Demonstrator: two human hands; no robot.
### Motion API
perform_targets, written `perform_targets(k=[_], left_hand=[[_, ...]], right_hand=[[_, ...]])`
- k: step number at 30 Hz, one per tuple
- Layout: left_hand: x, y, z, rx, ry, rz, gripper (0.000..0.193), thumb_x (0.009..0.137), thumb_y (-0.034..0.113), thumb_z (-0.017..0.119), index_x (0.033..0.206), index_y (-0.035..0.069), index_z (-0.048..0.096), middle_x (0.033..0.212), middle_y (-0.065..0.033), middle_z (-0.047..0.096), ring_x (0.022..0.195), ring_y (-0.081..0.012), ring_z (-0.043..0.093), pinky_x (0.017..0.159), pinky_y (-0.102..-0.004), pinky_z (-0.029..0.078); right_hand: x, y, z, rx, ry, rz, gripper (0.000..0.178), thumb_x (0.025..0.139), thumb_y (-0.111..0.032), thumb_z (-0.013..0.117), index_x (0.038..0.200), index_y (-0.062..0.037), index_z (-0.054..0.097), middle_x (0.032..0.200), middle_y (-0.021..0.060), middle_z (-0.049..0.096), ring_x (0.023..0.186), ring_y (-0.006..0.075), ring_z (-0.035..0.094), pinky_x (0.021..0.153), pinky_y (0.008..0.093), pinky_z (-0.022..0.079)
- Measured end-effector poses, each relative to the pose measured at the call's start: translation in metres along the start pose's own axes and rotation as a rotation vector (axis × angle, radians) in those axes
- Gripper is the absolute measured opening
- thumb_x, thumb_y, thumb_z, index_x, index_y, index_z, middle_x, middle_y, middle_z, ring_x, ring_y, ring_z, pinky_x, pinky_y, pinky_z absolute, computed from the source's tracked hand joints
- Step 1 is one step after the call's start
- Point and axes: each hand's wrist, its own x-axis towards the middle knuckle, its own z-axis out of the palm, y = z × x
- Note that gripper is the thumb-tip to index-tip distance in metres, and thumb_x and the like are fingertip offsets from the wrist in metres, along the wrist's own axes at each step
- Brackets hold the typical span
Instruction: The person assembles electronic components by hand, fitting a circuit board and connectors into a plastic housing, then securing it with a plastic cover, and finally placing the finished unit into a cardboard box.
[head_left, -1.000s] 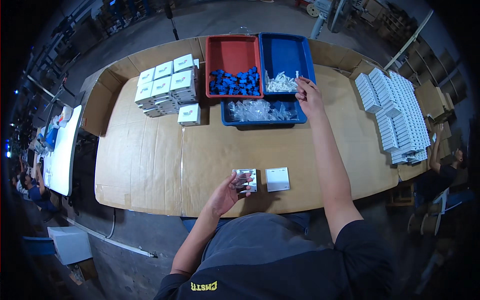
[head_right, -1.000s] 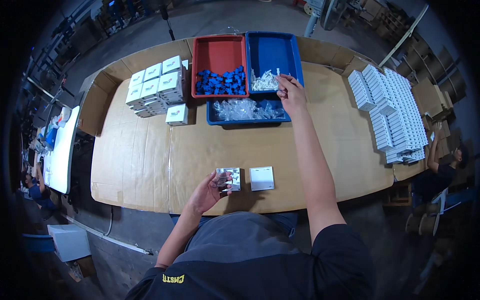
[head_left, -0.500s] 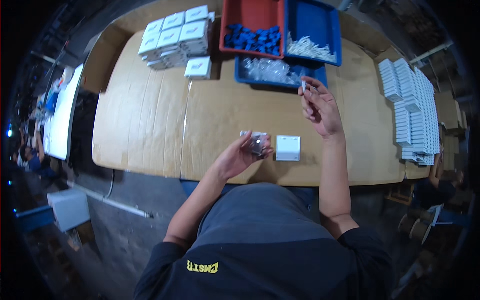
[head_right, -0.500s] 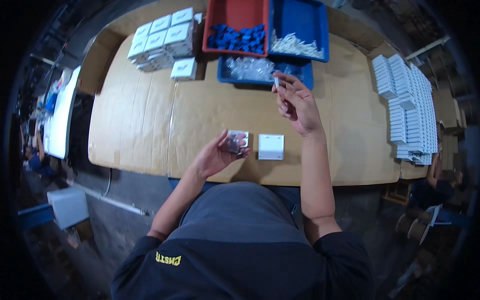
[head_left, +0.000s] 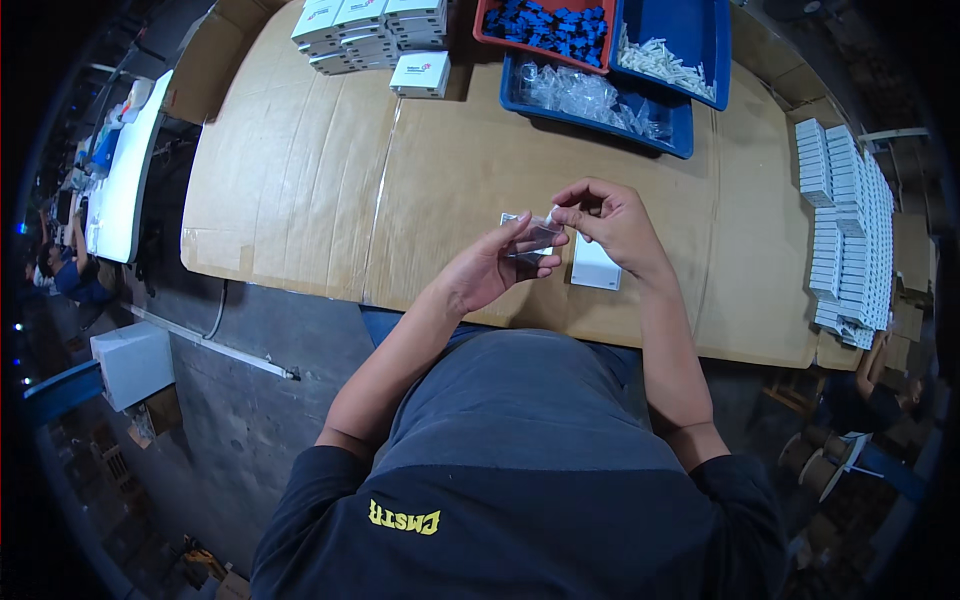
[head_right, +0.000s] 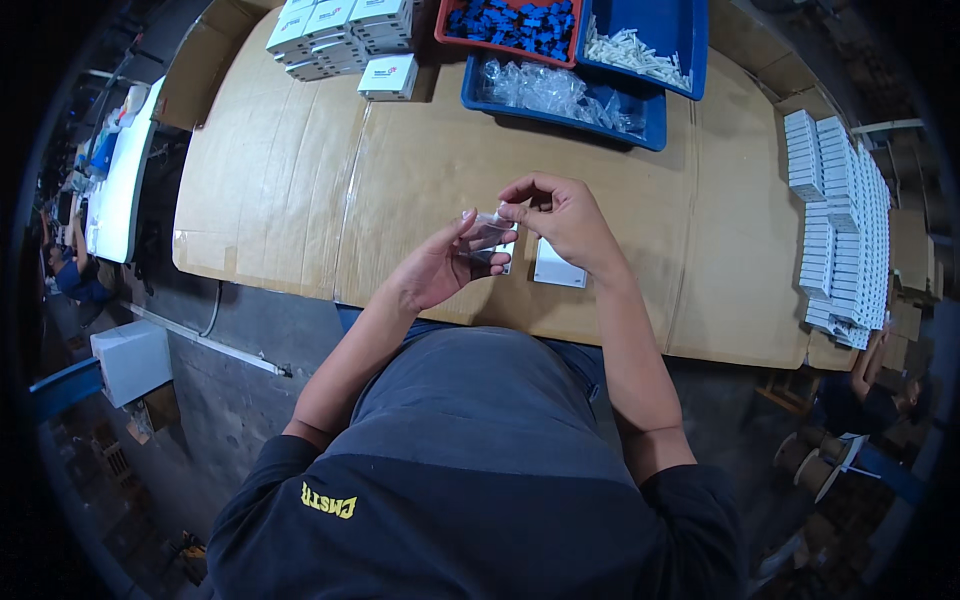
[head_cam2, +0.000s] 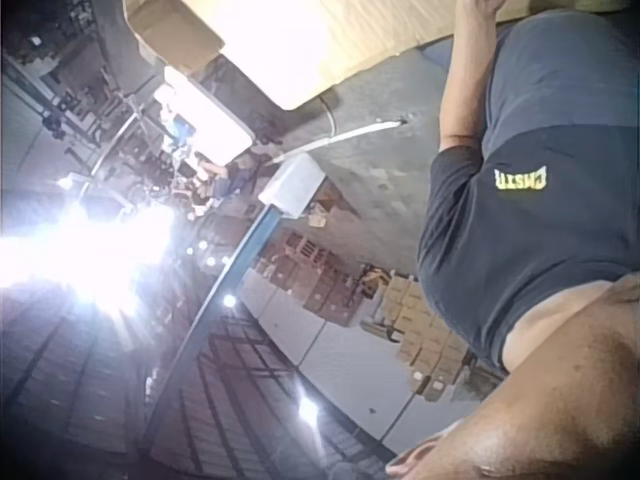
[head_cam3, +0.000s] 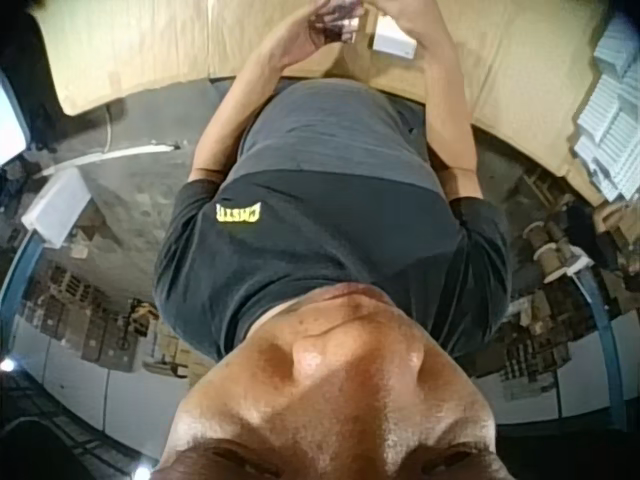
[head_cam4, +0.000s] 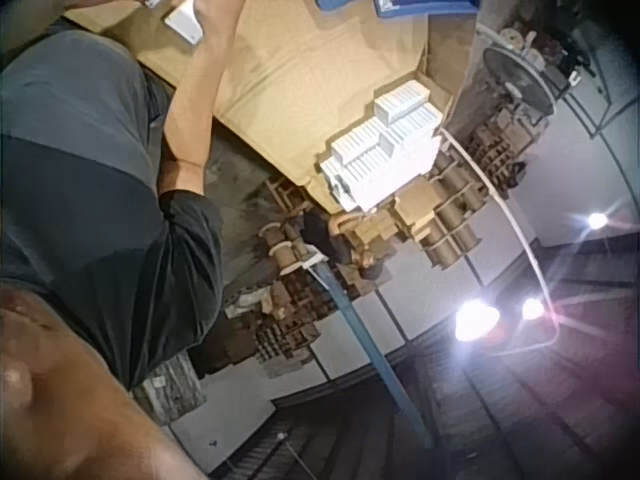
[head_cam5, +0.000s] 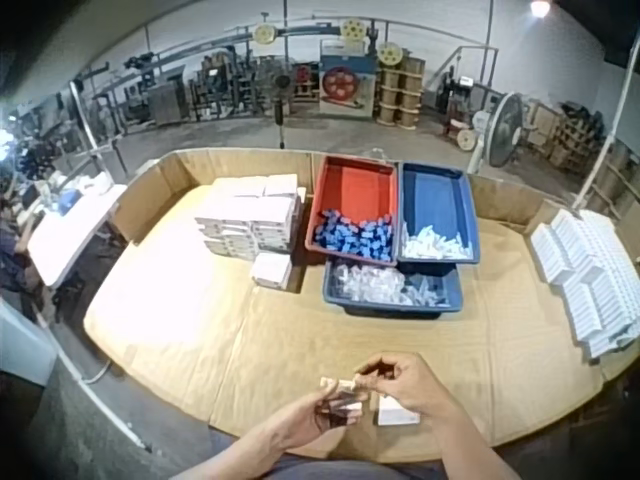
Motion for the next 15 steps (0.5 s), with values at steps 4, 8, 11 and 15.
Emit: perform_targets(k=[4,8,11,15], left_hand=[[-0.002,0.0,0.002,0.022,0.018,0.015,0.048,0.108,0.044,0.052,0.133,0.004,0.062,0.121,-0.0088,0.072,0.101,-0.0189,0.07,0.092,-0.0344,0.057],[-0.003,-0.001,0.0,0.018,0.042,0.021,0.047,0.108,0.042,0.053,0.131,0.002,0.062,0.119,-0.0103,0.072,0.1,-0.0192,0.071,0.091,-0.0348,0.058],[-0.003,-0.001,-0.001,0.02,0.038,0.026,0.046,0.107,0.041,0.055,0.131,0.002,0.062,0.117,-0.0105,0.073,0.1,-0.0191,0.071,0.091,-0.0356,0.058],[-0.003,-0.003,-0.005,0.034,0.025,0.016,0.044,0.106,0.04,0.058,0.129,0.002,0.063,0.113,-0.0094,0.073,0.098,-0.019,0.071,0.09,-0.0365,0.058]], right_hand=[[0.004,-0.005,-0.001,-0.11,-0.092,0.011,0.011,0.091,-0.007,0.077,0.1,-0.0015,0.076,0.087,-0.0012,0.071,0.073,0.005,0.06,0.067,0.0231,0.048],[0.008,-0.022,-0.005,-0.341,-0.19,0.13,0.01,0.089,-0.004,0.077,0.098,-0.0021,0.077,0.094,0.0009,0.072,0.077,0.0063,0.062,0.072,0.0241,0.05],[0.013,-0.021,-0.007,-0.23,-0.312,-0.031,0.009,0.087,-0.002,0.076,0.096,-0.0027,0.078,0.102,0.0034,0.072,0.082,0.0087,0.064,0.073,0.0253,0.05],[0.016,-0.027,-0.002,-0.3,-0.387,-0.036,0.01,0.088,-0.002,0.075,0.097,-0.0007,0.078,0.108,0.0049,0.073,0.09,0.0111,0.064,0.077,0.027,0.05]])
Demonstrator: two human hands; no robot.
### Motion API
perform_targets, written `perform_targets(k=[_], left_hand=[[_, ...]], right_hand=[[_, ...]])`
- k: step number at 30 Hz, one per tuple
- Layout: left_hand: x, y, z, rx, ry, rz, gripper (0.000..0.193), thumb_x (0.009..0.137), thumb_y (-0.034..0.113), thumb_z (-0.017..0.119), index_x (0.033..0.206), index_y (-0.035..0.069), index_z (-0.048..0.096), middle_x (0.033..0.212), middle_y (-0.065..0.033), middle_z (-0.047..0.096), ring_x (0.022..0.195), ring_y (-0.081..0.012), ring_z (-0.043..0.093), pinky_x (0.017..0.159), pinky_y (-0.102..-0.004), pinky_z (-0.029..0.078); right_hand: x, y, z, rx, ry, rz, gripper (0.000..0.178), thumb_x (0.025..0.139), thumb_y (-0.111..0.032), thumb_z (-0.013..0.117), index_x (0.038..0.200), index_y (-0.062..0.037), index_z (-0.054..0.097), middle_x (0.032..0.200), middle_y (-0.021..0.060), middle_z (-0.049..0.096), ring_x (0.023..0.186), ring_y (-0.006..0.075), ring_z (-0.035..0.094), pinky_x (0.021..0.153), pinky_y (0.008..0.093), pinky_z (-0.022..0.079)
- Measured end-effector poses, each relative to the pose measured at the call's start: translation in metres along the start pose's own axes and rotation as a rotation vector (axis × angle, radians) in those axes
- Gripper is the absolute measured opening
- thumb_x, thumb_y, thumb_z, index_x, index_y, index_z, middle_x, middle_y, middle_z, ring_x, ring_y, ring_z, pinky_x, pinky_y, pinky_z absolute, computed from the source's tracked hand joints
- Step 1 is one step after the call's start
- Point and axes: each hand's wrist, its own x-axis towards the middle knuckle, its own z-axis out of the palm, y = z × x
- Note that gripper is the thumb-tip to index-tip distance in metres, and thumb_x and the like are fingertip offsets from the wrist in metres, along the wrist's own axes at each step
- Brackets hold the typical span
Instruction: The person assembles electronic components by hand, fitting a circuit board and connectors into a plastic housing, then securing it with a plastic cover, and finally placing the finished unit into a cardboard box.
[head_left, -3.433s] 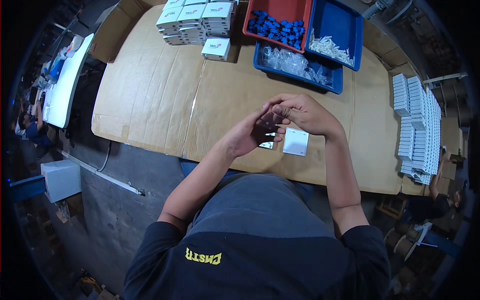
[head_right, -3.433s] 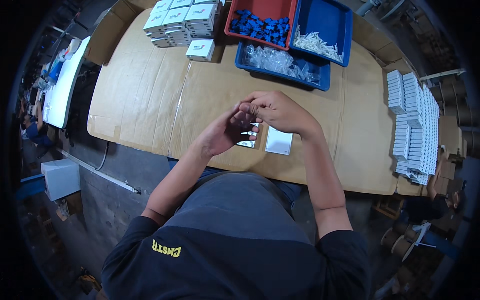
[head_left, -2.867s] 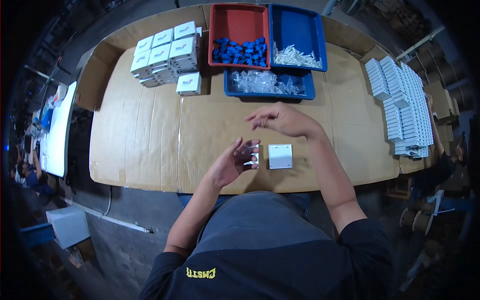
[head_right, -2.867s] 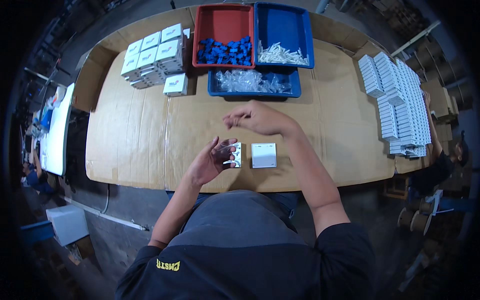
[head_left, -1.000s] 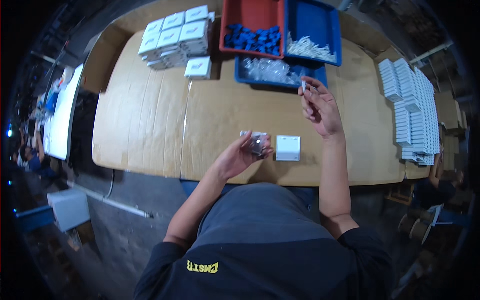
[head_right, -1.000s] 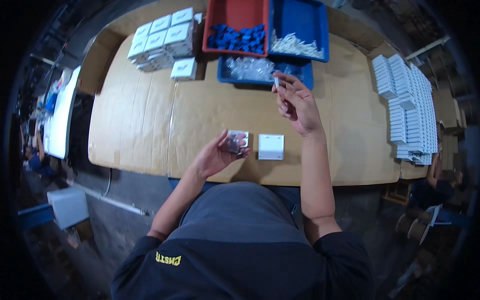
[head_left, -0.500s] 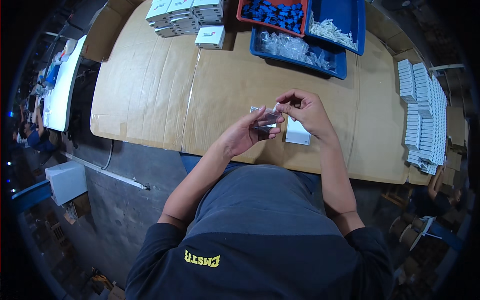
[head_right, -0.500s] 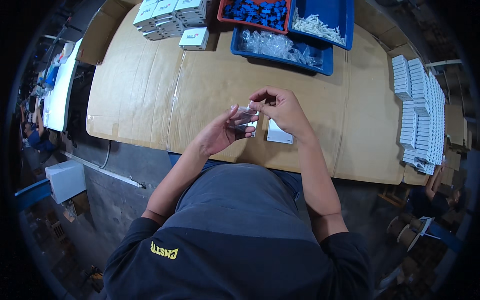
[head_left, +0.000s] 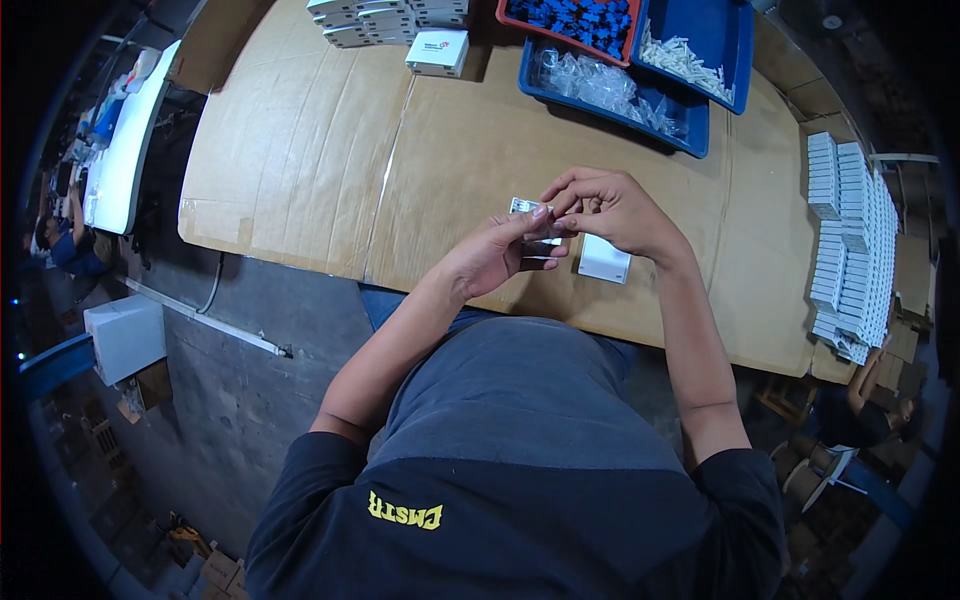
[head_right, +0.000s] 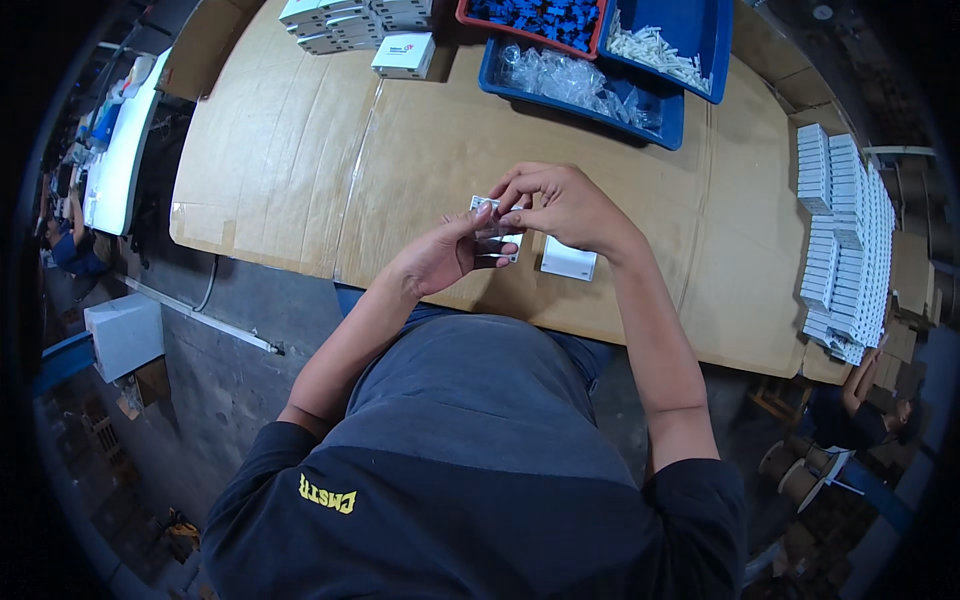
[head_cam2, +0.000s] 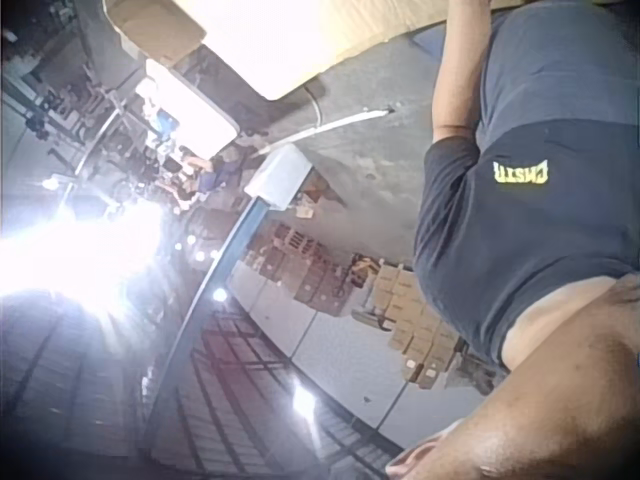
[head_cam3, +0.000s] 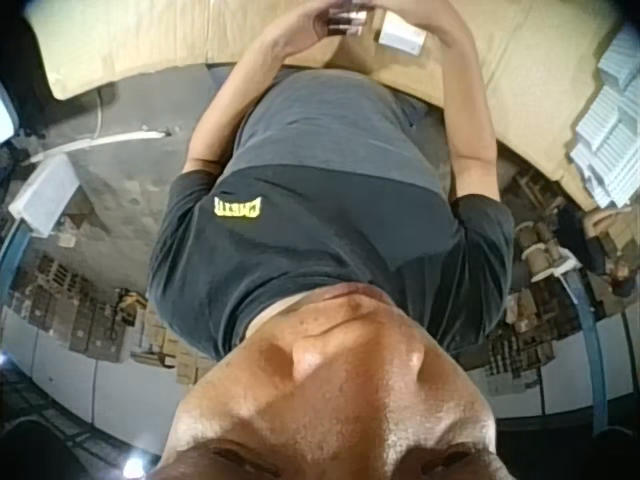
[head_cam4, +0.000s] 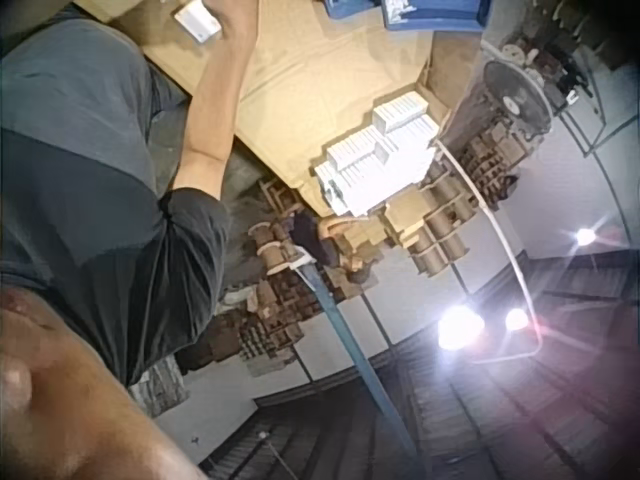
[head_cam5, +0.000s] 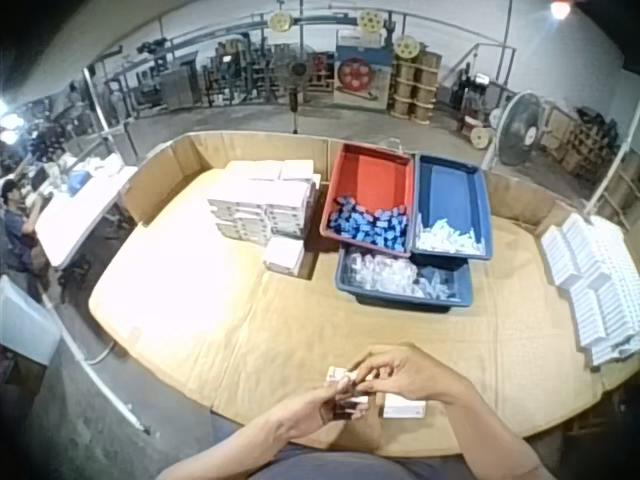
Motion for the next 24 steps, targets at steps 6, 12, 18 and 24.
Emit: perform_targets(k=[6,12,18,24], left_hand=[[0.001,-0.002,-0.012,-0.031,-0.035,0.021,0.04,0.107,0.039,0.057,0.122,0.003,0.066,0.109,-0.0098,0.073,0.098,-0.0201,0.071,0.089,-0.0369,0.058],[0.003,-0.005,-0.013,-0.005,0.01,0.025,0.04,0.109,0.038,0.053,0.125,0.003,0.064,0.114,-0.0129,0.072,0.107,-0.0237,0.071,0.092,-0.0385,0.058],[0.004,-0.003,-0.009,0.05,0.061,0.042,0.043,0.104,0.042,0.061,0.122,0.002,0.065,0.109,-0.0115,0.073,0.106,-0.0267,0.071,0.099,-0.0423,0.056],[0.003,-0.006,-0.008,0.0,0.05,0.038,0.04,0.104,0.038,0.061,0.121,0.002,0.065,0.109,-0.0121,0.073,0.105,-0.0276,0.072,0.1,-0.042,0.056]], right_hand=[[0.004,0.009,0.007,-0.02,-0.06,-0.045,0.014,0.096,-0.005,0.066,0.102,0.0038,0.075,0.114,0.0061,0.071,0.091,0.0117,0.062,0.082,0.0274,0.05],[0.004,0.013,0.013,0.078,-0.152,0.036,0.036,0.11,-0.028,0.054,0.119,0.0026,0.07,0.112,0.006,0.071,0.097,0.0127,0.064,0.088,0.0281,0.051],[0.004,0.012,0.016,0.022,-0.182,0.058,0.041,0.11,-0.032,0.053,0.124,0.0022,0.068,0.116,0.0067,0.071,0.102,0.0138,0.063,0.091,0.0293,0.051],[0.003,0.006,0.016,-0.01,-0.159,0.019,0.04,0.11,-0.03,0.052,0.121,0.0038,0.069,0.128,0.0083,0.069,0.108,0.0163,0.063,0.095,0.0302,0.05]])
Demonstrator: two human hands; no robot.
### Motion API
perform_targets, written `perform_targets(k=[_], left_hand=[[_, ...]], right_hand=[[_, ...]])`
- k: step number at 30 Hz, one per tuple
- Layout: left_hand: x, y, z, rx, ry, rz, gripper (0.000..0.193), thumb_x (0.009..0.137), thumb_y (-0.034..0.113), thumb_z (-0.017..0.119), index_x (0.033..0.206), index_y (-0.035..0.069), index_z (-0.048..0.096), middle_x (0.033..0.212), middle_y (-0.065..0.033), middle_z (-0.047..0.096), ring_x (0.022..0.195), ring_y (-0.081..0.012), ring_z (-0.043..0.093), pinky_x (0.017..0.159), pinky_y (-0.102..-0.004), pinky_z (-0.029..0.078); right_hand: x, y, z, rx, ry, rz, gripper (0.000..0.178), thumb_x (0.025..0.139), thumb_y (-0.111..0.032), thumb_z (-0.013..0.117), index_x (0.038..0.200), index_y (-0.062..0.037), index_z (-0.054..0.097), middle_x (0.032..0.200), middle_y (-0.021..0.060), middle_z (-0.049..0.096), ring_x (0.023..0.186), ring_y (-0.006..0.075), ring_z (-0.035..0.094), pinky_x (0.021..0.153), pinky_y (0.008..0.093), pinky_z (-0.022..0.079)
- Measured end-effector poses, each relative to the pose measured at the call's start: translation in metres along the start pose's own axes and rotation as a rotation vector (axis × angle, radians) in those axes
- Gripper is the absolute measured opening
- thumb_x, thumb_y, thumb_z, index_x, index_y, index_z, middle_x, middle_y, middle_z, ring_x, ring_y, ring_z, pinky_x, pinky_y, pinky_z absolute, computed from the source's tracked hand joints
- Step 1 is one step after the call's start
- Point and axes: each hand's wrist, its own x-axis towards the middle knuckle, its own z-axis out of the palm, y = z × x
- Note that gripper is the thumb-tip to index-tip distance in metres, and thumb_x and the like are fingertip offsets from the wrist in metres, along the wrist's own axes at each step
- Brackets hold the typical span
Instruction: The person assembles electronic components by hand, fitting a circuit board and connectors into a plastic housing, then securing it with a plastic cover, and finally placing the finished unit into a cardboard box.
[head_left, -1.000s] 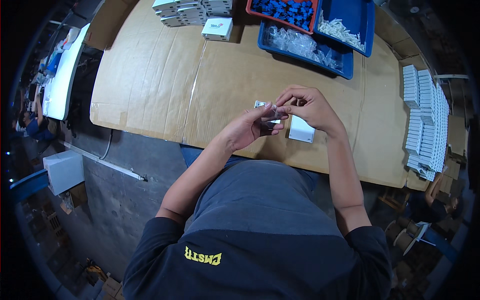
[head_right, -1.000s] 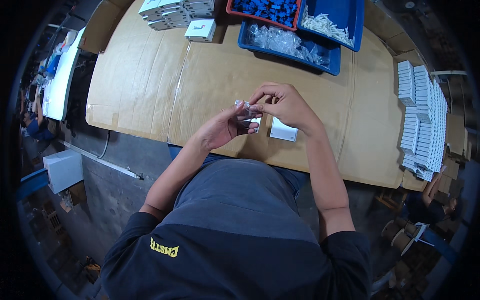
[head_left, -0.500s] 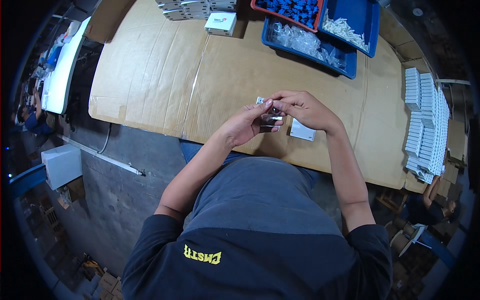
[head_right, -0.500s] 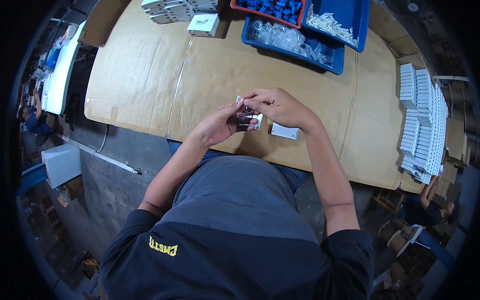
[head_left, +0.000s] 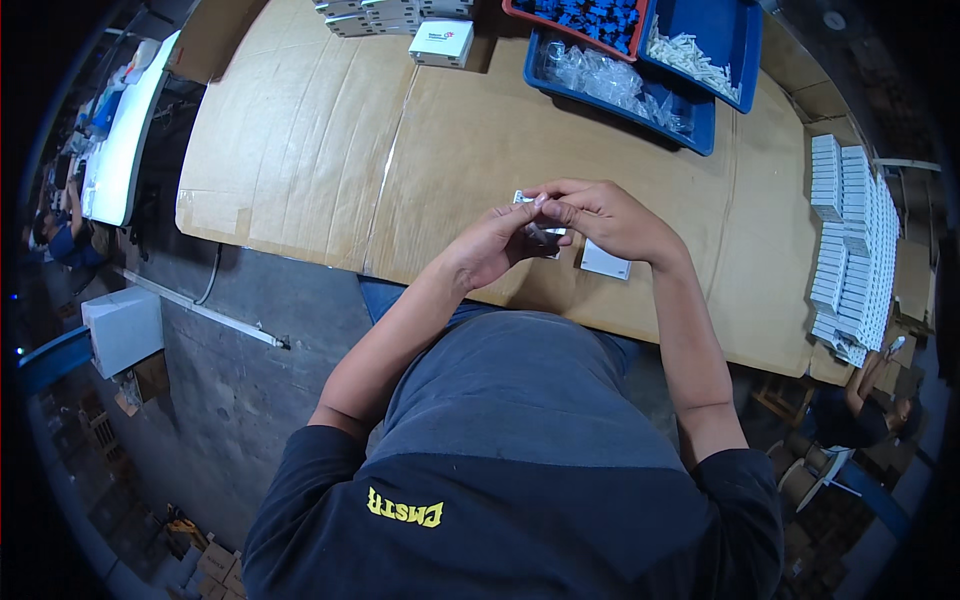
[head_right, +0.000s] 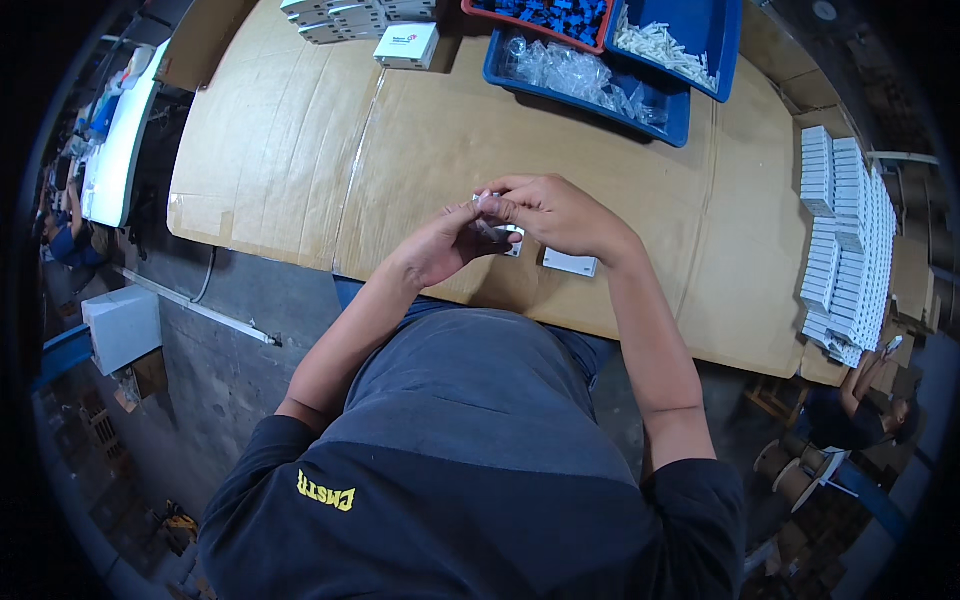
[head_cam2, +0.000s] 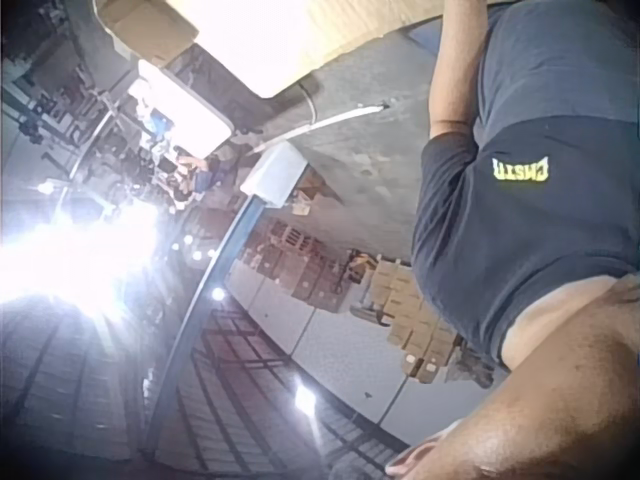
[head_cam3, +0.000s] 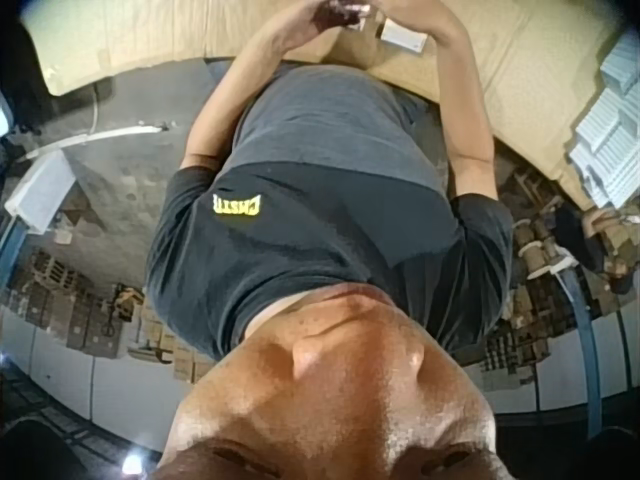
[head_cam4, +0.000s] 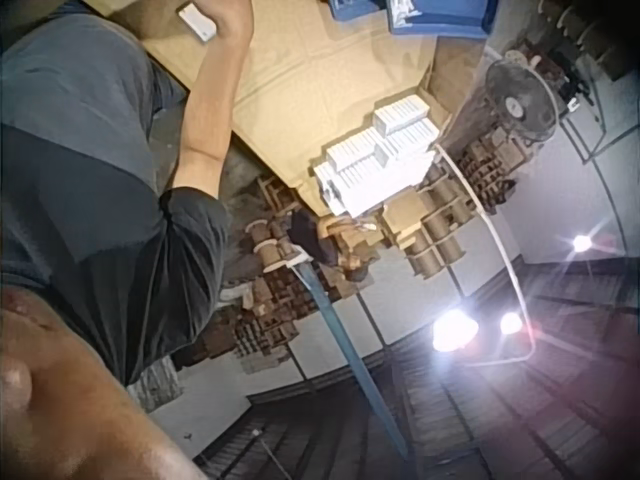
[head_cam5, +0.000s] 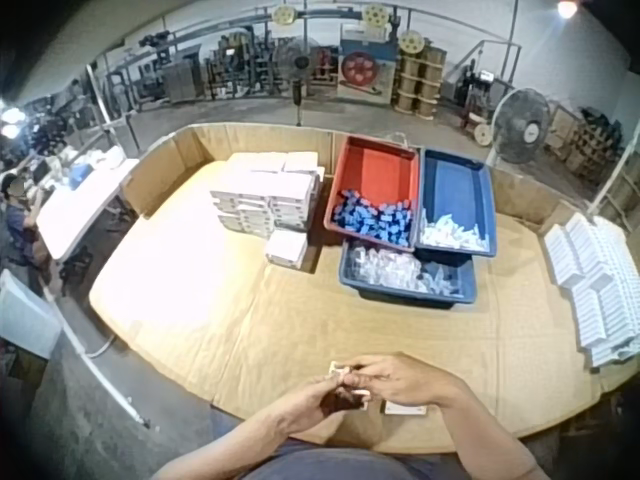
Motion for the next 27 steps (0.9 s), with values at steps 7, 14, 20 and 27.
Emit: perform_targets(k=[7,14,20,27], left_hand=[[0.0,0.002,0.0,0.042,0.018,-0.01,0.036,0.108,0.035,0.055,0.119,0.003,0.067,0.107,-0.0098,0.074,0.103,-0.0234,0.074,0.094,-0.0357,0.059],[0.005,0.001,-0.01,0.058,0.001,-0.003,0.033,0.107,0.035,0.058,0.115,0.004,0.066,0.102,-0.0084,0.072,0.101,-0.0238,0.072,0.097,-0.0391,0.057],[0.005,0.005,0.004,0.102,0.107,-0.057,0.051,0.111,0.047,0.04,0.129,0.004,0.061,0.105,-0.007,0.072,0.096,-0.0223,0.071,0.094,-0.0385,0.056],[-0.003,0.003,-0.004,0.022,-0.005,-0.029,0.052,0.111,0.041,0.037,0.137,0.001,0.057,0.116,-0.0089,0.069,0.094,-0.017,0.065,0.086,-0.038,0.055]], right_hand=[[0.002,-0.003,0.002,-0.094,0.011,0.018,0.037,0.11,-0.026,0.051,0.116,0.0061,0.069,0.122,0.0085,0.07,0.104,0.0166,0.064,0.092,0.0305,0.052],[0.006,-0.001,-0.002,-0.095,-0.061,0.093,0.037,0.109,-0.026,0.053,0.114,0.0066,0.07,0.124,0.0088,0.07,0.105,0.0183,0.065,0.093,0.0307,0.052],[-0.001,0.01,-0.019,-0.059,0.072,-0.049,0.035,0.107,-0.027,0.058,0.112,0.0044,0.072,0.126,0.0091,0.071,0.111,0.0166,0.065,0.095,0.0299,0.052],[-0.007,0.047,-0.125,-0.374,0.597,0.204,0.023,0.101,-0.019,0.066,0.114,-0.0015,0.074,0.105,0.0101,0.076,0.096,0.0162,0.071,0.085,0.0327,0.054]])
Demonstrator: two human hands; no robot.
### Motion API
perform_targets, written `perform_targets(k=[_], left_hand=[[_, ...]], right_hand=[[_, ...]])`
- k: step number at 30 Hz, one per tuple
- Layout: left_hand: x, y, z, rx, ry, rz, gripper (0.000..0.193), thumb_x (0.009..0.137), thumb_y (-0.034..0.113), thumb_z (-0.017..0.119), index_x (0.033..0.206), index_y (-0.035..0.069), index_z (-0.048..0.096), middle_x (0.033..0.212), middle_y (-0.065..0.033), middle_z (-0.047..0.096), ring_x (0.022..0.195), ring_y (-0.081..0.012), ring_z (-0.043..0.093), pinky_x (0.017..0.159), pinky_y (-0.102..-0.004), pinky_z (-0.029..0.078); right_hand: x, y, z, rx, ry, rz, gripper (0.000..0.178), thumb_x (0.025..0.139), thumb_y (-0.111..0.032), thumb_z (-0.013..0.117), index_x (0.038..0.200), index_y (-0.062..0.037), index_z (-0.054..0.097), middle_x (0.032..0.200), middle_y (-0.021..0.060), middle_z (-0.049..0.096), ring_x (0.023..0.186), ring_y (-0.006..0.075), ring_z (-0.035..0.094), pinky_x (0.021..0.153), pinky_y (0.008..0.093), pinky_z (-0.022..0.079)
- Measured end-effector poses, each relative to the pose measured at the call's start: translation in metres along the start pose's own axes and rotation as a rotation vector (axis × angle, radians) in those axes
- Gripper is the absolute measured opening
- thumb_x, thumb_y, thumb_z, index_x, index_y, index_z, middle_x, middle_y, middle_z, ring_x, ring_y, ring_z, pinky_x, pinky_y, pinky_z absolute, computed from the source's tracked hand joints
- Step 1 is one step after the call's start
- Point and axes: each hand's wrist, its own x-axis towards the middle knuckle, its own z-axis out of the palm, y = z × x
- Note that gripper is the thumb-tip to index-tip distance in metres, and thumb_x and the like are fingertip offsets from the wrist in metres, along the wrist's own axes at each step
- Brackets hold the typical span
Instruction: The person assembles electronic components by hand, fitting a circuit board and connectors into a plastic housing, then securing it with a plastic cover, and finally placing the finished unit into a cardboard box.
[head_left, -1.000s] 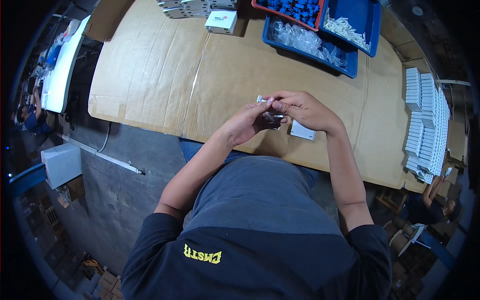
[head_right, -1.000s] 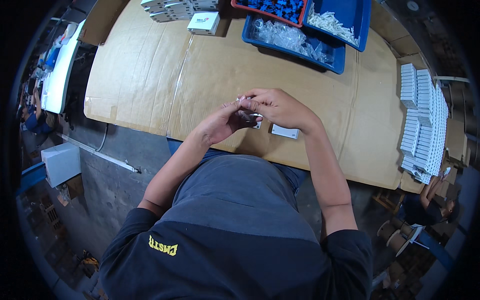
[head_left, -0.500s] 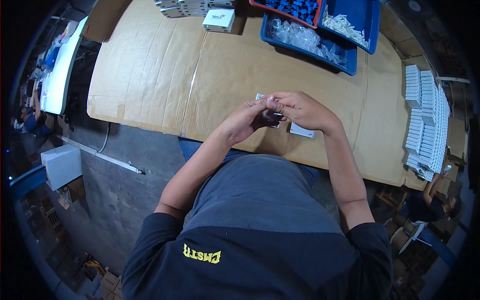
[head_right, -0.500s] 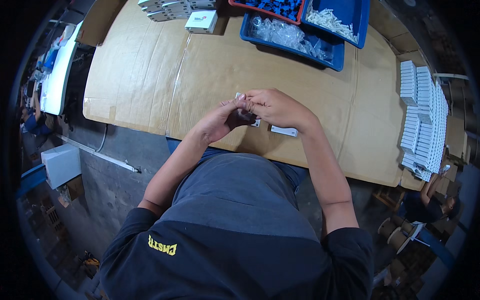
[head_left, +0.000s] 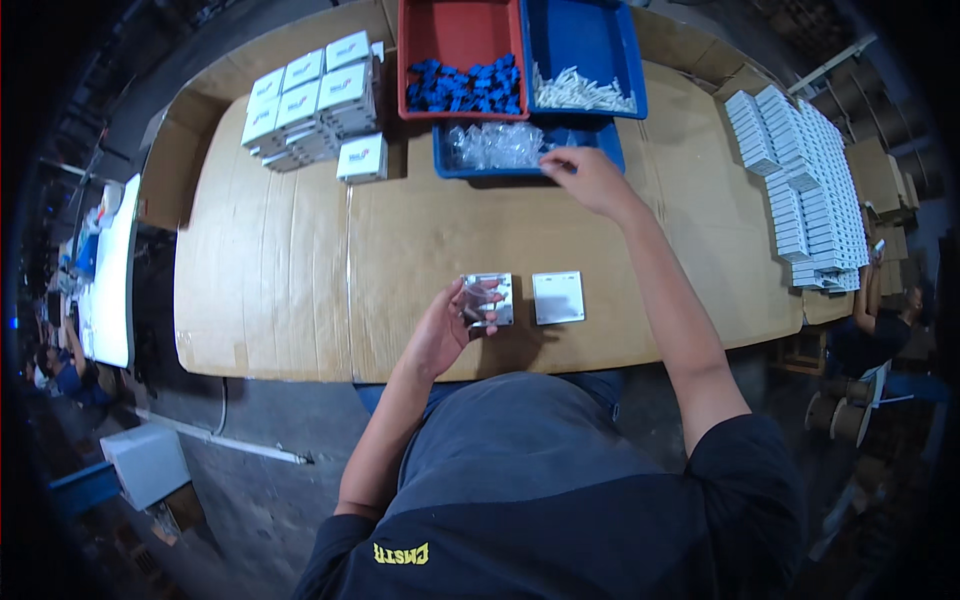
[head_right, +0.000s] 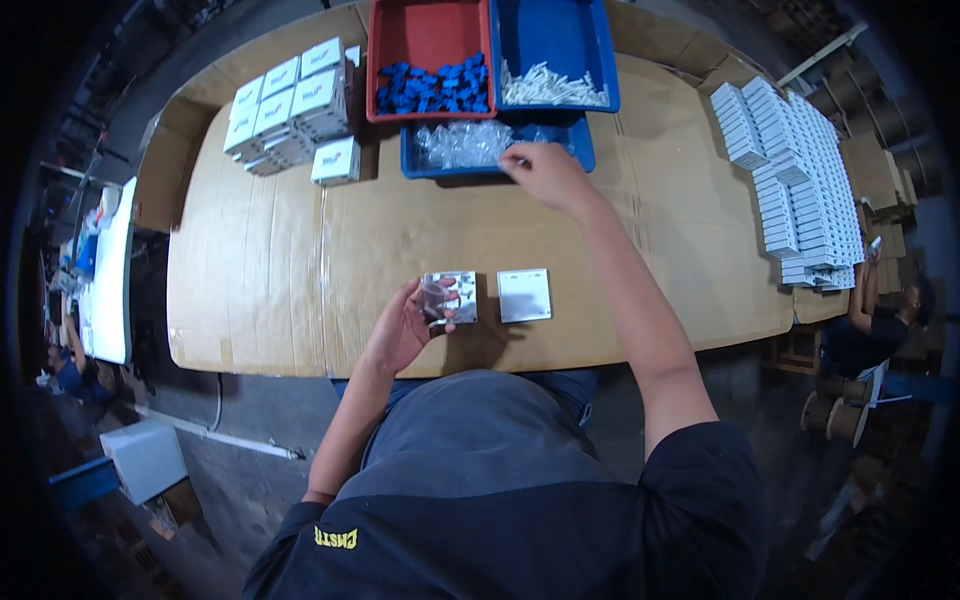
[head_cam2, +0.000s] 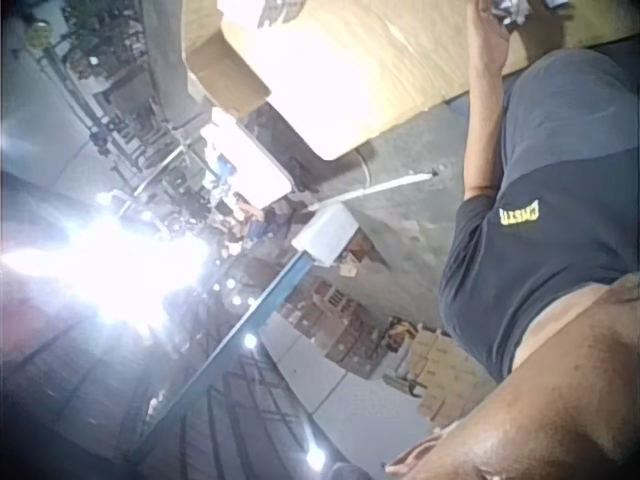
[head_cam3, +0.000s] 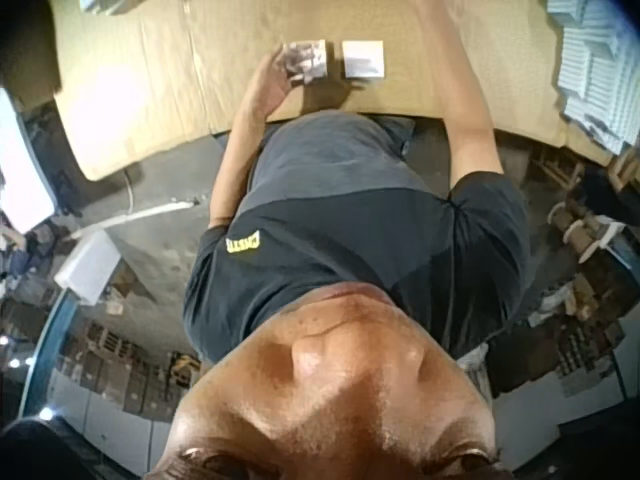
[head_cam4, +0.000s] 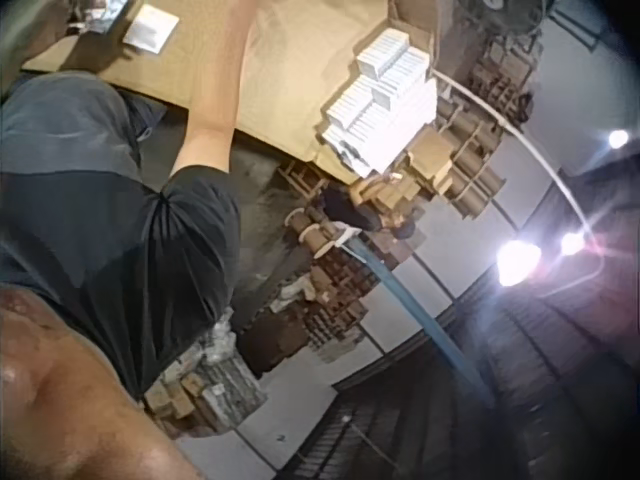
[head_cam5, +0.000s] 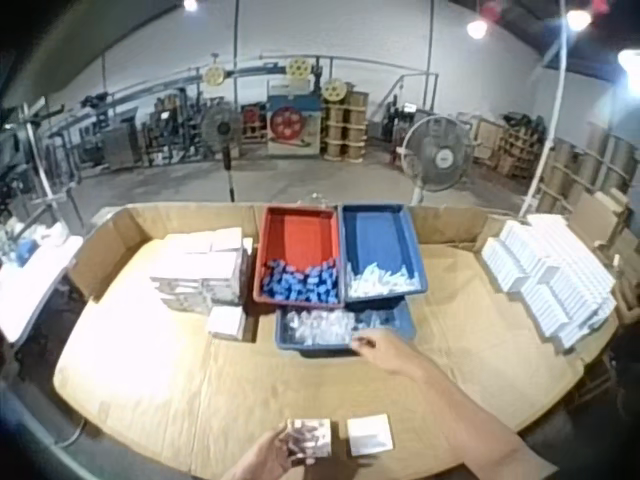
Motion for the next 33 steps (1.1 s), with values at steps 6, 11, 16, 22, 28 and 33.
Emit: perform_targets(k=[6,11,16,22,28,33], left_hand=[[-0.006,0.0,-0.002,0.013,-0.013,0.008,0.051,0.111,0.04,0.039,0.135,0.0,0.06,0.116,-0.0091,0.072,0.095,-0.0187,0.067,0.088,-0.0396,0.055],[-0.011,-0.001,-0.003,-0.024,-0.005,0.007,0.052,0.112,0.04,0.038,0.138,-0.002,0.056,0.116,-0.0117,0.072,0.096,-0.0213,0.07,0.09,-0.0384,0.057],[-0.016,0.0,-0.009,-0.024,-0.024,-0.033,0.053,0.112,0.04,0.037,0.142,-0.001,0.053,0.114,-0.0129,0.072,0.097,-0.0228,0.071,0.09,-0.0426,0.058],[-0.019,0.003,-0.009,-0.039,0.029,-0.031,0.051,0.112,0.039,0.039,0.14,-0.001,0.055,0.113,-0.013,0.071,0.098,-0.0237,0.07,0.089,-0.0433,0.058],[-0.013,0.002,0.001,-0.02,0.042,-0.006,0.052,0.113,0.042,0.038,0.139,0.0,0.055,0.112,-0.0131,0.071,0.097,-0.0231,0.069,0.09,-0.0423,0.059],[-0.014,0.002,-0.006,-0.003,0.042,-0.044,0.049,0.112,0.042,0.04,0.134,0.003,0.059,0.108,-0.0109,0.071,0.093,-0.0217,0.07,0.088,-0.0425,0.061]], right_hand=[[0.065,0.083,-0.081,-0.304,0.684,0.06,0.018,0.094,-0.022,0.064,0.107,-0.0154,0.076,0.101,0.0087,0.077,0.095,0.0304,0.073,0.079,0.0433,0.057],[0.101,0.107,-0.11,-0.486,0.74,0.26,0.014,0.092,-0.022,0.062,0.099,-0.0171,0.074,0.1,0.0077,0.076,0.096,0.0332,0.072,0.078,0.0474,0.057],[0.128,0.122,-0.111,-0.584,0.695,0.302,0.015,0.09,-0.021,0.064,0.098,-0.0157,0.076,0.103,0.0119,0.076,0.099,0.0351,0.072,0.084,0.0477,0.058],[0.137,0.109,-0.119,-0.499,0.586,0.446,0.019,0.091,-0.014,0.065,0.106,-0.0087,0.076,0.114,0.0177,0.074,0.111,0.0387,0.07,0.092,0.0515,0.056],[0.136,0.117,-0.117,-0.605,0.678,0.303,0.019,0.092,-0.017,0.068,0.106,-0.0075,0.074,0.113,0.0178,0.074,0.104,0.039,0.071,0.091,0.0504,0.057],[0.125,0.12,-0.127,-0.114,0.791,0.171,0.022,0.089,-0.019,0.075,0.103,-0.0031,0.071,0.107,0.0157,0.074,0.086,0.0269,0.072,0.074,0.0404,0.057]])
